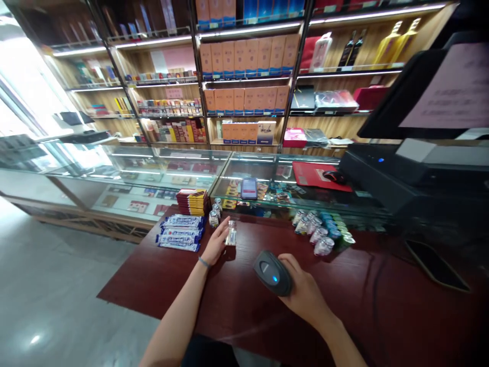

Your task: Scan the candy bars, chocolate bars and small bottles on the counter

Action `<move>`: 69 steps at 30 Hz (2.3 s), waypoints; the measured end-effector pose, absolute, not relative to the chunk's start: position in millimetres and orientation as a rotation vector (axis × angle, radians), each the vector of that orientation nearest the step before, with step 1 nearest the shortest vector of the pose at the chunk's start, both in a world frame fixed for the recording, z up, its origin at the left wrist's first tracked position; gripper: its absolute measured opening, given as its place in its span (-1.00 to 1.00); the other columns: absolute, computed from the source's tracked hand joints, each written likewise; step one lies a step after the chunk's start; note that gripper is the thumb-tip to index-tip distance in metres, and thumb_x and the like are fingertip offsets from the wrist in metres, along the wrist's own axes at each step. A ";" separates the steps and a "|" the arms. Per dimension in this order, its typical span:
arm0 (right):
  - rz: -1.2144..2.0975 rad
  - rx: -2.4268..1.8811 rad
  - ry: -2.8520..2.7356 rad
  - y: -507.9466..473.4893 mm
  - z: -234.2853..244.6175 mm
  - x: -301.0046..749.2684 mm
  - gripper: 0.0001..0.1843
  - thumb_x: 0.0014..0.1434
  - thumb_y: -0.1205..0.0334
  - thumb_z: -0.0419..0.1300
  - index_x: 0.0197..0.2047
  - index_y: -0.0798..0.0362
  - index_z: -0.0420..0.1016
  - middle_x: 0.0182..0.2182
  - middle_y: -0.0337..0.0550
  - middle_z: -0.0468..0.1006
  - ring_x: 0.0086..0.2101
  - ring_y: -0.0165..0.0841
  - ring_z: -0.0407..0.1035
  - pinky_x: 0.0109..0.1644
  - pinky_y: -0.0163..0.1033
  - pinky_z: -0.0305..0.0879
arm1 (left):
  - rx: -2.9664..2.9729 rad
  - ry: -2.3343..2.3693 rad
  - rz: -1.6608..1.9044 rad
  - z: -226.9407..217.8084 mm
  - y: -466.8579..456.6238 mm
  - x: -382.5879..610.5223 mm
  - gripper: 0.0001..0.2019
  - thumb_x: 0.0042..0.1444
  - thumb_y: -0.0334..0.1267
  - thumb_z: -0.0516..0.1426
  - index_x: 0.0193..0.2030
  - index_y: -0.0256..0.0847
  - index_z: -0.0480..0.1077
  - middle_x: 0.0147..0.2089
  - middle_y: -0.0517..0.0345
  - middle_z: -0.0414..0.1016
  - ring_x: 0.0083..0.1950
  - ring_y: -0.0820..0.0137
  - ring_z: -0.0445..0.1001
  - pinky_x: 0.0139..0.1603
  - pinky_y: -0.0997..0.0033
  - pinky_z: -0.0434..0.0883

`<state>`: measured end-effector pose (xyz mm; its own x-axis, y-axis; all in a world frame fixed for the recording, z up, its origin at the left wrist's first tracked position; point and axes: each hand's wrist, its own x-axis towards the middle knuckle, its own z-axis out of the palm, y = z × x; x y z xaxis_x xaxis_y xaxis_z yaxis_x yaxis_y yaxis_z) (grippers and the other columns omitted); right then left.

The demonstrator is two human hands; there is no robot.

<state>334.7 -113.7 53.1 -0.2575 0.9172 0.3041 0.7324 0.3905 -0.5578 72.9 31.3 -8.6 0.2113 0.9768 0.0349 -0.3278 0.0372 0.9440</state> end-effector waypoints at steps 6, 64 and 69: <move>0.454 -1.398 -2.144 -105.8 55.2 314.7 -0.60 0.01 0.42 0.14 -0.06 -0.05 0.28 -0.03 -0.12 0.40 -0.22 -0.25 0.50 -0.26 -0.25 0.37 | 1.120 0.868 1.203 -14.2 33.3 69.3 -0.37 0.18 0.02 0.22 0.37 -0.06 0.28 0.30 -0.07 0.41 0.25 0.14 0.43 0.12 0.21 0.43; 0.200 -1.693 -1.709 -139.1 52.6 411.7 -0.60 0.07 0.28 0.19 0.01 -0.05 0.30 0.00 -0.08 0.43 -0.16 -0.19 0.53 -0.22 -0.21 0.44 | 2.161 1.140 1.531 -5.5 28.8 177.6 -0.52 0.26 -0.21 0.15 0.29 -0.10 0.19 0.16 -0.11 0.23 0.22 0.17 0.29 0.21 0.01 0.38; 0.169 -1.751 -1.612 -154.7 55.8 439.5 -0.59 0.08 0.29 0.18 0.02 -0.05 0.31 0.00 -0.08 0.43 -0.14 -0.19 0.53 -0.14 -0.20 0.45 | 2.076 1.013 1.356 -12.5 37.8 263.1 -0.42 0.18 -0.25 0.20 0.33 -0.11 0.16 0.19 -0.12 0.16 0.27 0.14 0.25 0.27 -0.03 0.33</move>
